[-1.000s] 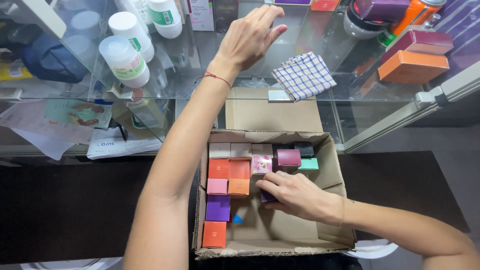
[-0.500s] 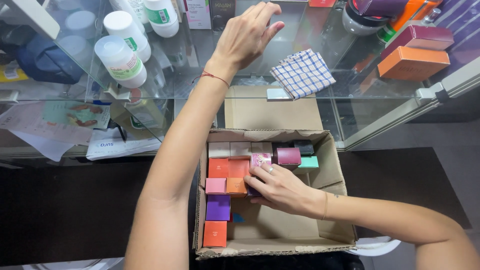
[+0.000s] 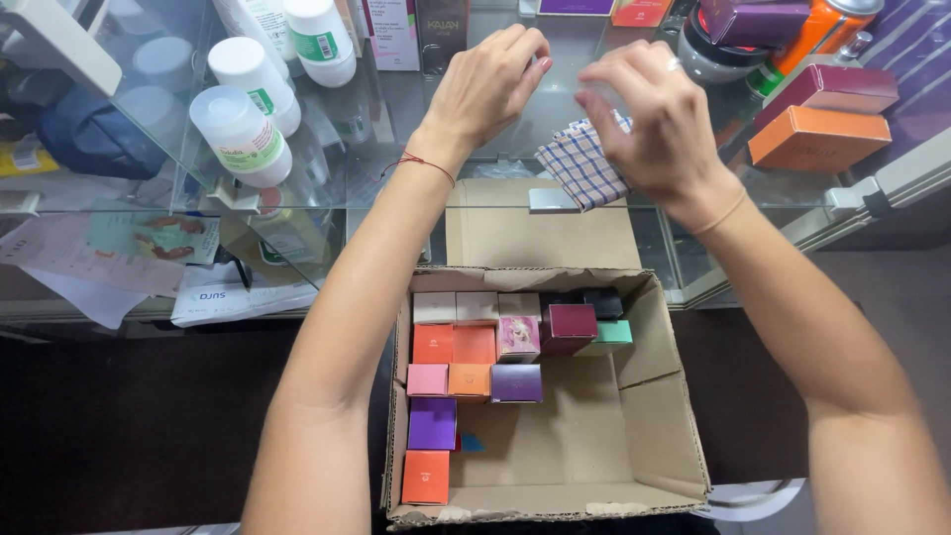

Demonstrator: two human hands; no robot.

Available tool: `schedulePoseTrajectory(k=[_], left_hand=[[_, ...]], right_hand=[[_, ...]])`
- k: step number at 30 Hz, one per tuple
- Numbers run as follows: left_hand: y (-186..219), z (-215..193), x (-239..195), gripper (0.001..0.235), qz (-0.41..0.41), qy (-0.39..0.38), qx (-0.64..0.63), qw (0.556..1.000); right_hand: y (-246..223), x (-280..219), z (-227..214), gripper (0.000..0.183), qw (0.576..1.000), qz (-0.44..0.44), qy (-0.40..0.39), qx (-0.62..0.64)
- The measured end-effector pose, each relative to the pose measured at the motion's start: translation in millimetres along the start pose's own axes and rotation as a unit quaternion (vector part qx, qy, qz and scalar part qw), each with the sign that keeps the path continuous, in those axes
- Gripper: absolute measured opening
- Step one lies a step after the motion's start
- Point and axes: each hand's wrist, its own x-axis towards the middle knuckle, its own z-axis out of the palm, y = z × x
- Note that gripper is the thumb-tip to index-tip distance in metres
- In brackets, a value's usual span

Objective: Packing and organizing various small cosmetic product boxes into a cardboard shipping container on a glass counter.

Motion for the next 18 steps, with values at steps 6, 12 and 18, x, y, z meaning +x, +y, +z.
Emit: schedulePoseTrajectory(k=[6, 12, 18], left_hand=[[-0.9, -2.9, 2.1, 0.009, -0.070, -0.050, -0.066, 0.994], [-13.8, 8.7, 3.2, 0.014, -0.117, -0.102, -0.076, 0.985], [-34.5, 33.8, -6.9, 0.023, -0.165, -0.124, -0.088, 0.974]], right_hand=[[95.0, 34.5, 57.5, 0.019, 0.997, 0.046, -0.059, 0.013], [59.7, 93.8, 100.2, 0.036, 0.989, 0.028, -0.100, 0.108], [39.6, 120.3, 128.1, 0.036, 0.996, -0.025, -0.067, 0.044]])
